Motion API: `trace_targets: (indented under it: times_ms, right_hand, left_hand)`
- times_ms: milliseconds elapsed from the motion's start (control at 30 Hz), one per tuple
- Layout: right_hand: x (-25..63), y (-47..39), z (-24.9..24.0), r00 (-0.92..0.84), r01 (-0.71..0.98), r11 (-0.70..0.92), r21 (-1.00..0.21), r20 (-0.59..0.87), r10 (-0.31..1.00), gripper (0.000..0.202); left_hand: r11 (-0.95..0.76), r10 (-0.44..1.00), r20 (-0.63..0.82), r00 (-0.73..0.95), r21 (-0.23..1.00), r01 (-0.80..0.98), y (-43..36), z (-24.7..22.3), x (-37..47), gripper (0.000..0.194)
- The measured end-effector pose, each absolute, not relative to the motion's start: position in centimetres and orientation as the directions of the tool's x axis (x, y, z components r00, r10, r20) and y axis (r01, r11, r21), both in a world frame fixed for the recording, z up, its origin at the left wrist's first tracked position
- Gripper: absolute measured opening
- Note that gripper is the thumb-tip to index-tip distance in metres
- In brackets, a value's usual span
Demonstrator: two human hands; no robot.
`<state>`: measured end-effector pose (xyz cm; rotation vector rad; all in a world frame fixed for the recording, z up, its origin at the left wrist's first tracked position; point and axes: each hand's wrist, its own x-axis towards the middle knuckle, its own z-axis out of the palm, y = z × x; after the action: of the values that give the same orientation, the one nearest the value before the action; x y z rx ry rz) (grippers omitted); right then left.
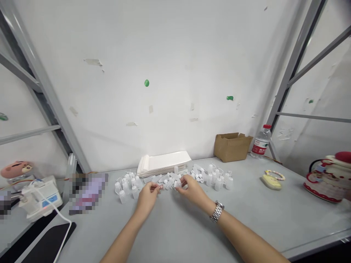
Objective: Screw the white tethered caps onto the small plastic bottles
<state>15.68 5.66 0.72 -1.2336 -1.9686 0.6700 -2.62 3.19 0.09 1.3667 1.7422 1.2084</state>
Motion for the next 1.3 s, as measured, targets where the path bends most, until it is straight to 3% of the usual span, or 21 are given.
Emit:
trace_targets:
  times_ms: [133, 400, 800, 1133, 1300]
  right_hand:
    - [15.4, 4.7, 1.9, -0.347, 0.39, 0.409, -0.825, 0.28, 0.895, 0.013]
    - [14.7, 4.3, 1.2, -0.459, 0.319, 0.428, -0.845, 0.257, 0.85, 0.022]
    - [14.5, 3.9, 1.4, -0.438, 0.369, 0.457, -0.809, 0.282, 0.854, 0.022]
    - [14.4, 3.7, 1.6, -0.408, 0.409, 0.428, -0.806, 0.259, 0.876, 0.024]
    - [14.3, 3.6, 1.8, -0.371, 0.447, 0.466, -0.764, 0.316, 0.874, 0.018]
  left_hand:
    - [0.073, 0.962, 0.004, -0.273, 0.961, 0.269, 3.2, 0.7, -2.9, 0.031]
    - [0.092, 0.979, -0.075, -0.189, 0.992, 0.085, 2.2, 1.9, -2.2, 0.036]
    - [0.063, 0.993, -0.056, -0.101, 0.995, 0.072, 1.9, 2.2, -1.9, 0.034]
    - [-0.018, 0.994, 0.025, -0.111, 0.998, 0.066, 1.9, 2.1, -2.0, 0.03]
    - [-0.036, 0.991, 0.035, -0.129, 0.999, 0.0, 1.7, 2.2, -1.8, 0.031]
